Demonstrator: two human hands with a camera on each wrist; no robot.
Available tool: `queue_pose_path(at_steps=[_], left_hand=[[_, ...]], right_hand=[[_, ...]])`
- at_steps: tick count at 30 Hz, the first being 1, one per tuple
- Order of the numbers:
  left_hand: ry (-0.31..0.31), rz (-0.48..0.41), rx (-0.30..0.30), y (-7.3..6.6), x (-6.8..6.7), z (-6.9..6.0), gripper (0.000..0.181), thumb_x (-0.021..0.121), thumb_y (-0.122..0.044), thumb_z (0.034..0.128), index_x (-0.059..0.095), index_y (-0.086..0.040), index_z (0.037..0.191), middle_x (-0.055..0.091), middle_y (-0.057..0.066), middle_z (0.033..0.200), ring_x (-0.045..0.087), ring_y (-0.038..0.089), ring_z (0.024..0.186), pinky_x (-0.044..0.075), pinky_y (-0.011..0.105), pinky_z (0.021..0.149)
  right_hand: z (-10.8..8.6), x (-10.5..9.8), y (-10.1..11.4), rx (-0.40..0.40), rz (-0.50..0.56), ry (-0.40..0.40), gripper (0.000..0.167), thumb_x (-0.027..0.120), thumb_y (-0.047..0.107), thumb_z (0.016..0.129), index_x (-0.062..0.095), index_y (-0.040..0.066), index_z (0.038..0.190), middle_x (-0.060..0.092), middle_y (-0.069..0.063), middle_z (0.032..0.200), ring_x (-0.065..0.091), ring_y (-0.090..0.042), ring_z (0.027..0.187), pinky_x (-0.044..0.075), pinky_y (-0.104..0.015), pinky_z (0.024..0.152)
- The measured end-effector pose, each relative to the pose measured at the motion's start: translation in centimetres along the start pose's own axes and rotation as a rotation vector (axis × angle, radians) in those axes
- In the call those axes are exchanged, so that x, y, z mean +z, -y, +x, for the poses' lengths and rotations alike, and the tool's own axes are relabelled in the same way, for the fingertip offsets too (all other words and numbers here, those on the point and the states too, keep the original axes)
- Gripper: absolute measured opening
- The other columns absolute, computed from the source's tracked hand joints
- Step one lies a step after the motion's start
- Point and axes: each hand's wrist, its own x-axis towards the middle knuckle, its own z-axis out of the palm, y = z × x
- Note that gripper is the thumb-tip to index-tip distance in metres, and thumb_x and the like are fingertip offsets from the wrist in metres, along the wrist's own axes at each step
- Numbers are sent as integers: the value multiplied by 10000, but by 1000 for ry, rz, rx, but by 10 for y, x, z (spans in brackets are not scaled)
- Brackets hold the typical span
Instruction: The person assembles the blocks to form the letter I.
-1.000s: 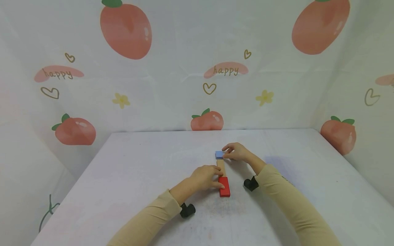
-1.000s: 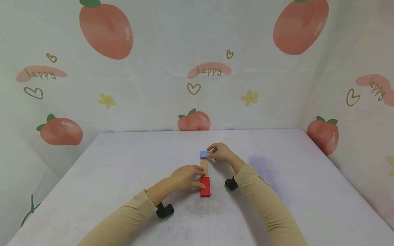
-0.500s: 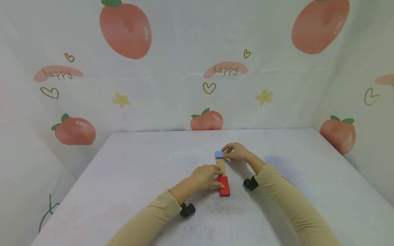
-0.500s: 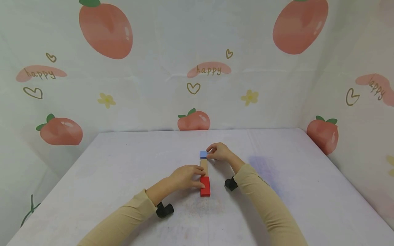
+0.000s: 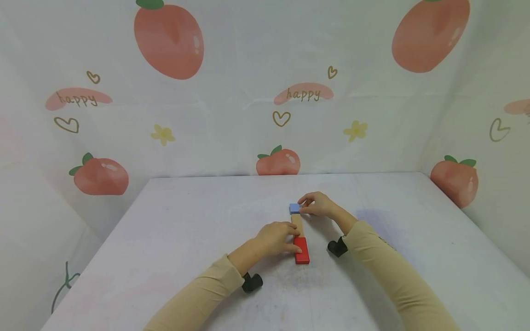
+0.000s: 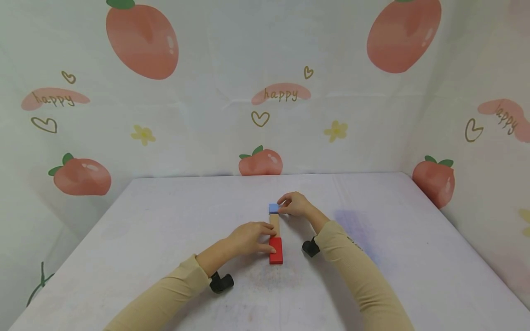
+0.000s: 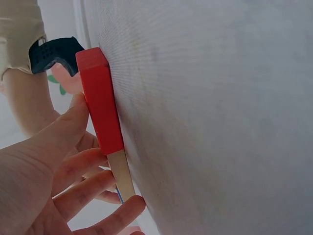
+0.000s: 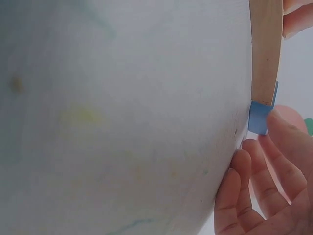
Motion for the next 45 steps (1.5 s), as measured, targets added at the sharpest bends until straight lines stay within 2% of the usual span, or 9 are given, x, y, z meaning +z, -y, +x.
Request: queue_pose_path(at_steps=[16, 35, 45], left_hand=[[1, -4, -4, 1, 1, 0, 482, 692, -451, 794, 655, -186, 1195, 607, -10, 1279, 581, 179, 1176, 503, 329, 930], [2, -7, -1, 1, 1, 0, 481, 692, -449, 795, 655, -183, 1195, 604, -12, 1281, 579, 176, 1179, 500, 324, 934], [1, -12, 8, 1, 1, 0, 479, 694, -446, 795, 656, -179, 1191, 607, -8, 1273, 584, 183, 1164, 499, 323, 931]], right_hand=[[1, 0, -2, -8, -4, 8, 299, 658, 157, 855, 640, 17, 1118, 653, -154, 984, 525, -204, 892, 431, -277, 756], [2, 1, -4, -4, 0, 10, 307, 660, 170, 856, 637, 22, 1125, 652, -153, 996, 538, -207, 905, 439, -297, 778], [1, -5, -7, 10, 15, 23, 348, 646, 209, 868, 617, 39, 1170, 646, -161, 1048, 558, -176, 833, 439, -215, 685]])
